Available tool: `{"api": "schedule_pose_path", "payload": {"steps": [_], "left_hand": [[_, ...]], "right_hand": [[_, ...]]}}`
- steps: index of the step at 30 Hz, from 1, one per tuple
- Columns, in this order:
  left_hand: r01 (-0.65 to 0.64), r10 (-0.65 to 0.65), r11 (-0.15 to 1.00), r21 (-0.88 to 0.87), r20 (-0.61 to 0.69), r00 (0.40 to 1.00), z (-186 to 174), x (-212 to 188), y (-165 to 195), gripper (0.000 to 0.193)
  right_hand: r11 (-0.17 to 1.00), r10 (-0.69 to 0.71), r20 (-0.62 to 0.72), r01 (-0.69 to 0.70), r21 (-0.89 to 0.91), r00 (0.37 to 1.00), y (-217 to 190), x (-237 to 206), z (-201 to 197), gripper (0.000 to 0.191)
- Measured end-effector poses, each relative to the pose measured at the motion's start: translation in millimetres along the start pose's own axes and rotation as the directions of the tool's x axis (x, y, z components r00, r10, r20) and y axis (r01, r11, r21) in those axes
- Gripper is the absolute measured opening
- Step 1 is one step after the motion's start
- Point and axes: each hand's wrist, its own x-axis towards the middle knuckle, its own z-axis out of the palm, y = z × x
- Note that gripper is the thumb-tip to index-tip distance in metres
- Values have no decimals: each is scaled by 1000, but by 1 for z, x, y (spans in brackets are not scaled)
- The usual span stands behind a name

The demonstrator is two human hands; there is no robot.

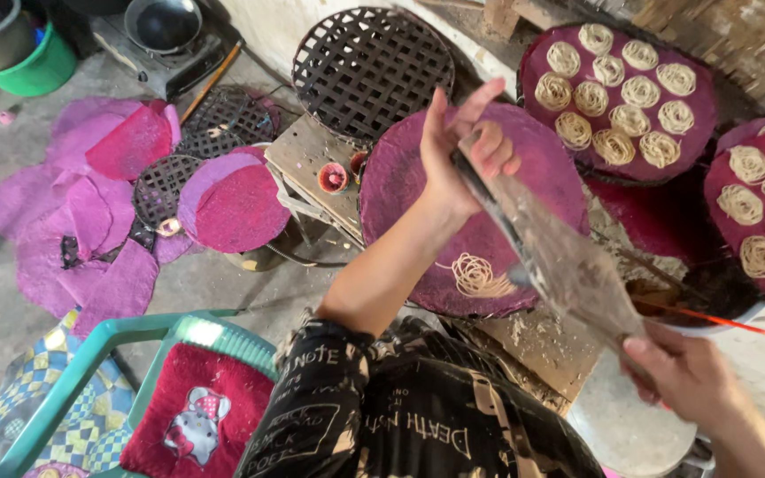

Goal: The person operates a manual wooden lever noodle press, loading dough into the cylinder and pulling the lever down to extrude noodles onto round trays. They cut the extruded noodle strands, arrange the noodle nests on the trays, and place a fresh tray under the press for the next batch.

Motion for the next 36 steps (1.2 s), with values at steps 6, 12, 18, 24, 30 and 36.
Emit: {"api": "schedule_pose_path", "payload": {"steps": [6,12,18,24,30,36], "left_hand": [[-67,62,997,49,90,994,5,14,33,71],[-12,12,998,62,0,1000,-17,-24,13,69],[52,-53,998,-27,-27,998,-56,-14,-25,66],[71,-71,997,-2,7,997,-73,-3,-25,64],[85,-87,996,40,39,995,-83,-4,-16,64],[113,-116,992,51,62,991,-77,2,-11,63]], "right_hand": [[941,-326,12,326,-88,945,-6,18,23,33],[984,-158,126,145,104,979,18,5,42,33],[994,-75,46,71,82,996,51,15,37,31],[982,-176,87,168,91,981,51,35,46,35],[975,-221,70,221,-5,973,44,43,55,34],[955,-292,94,285,83,952,49,52,60,32]]}}
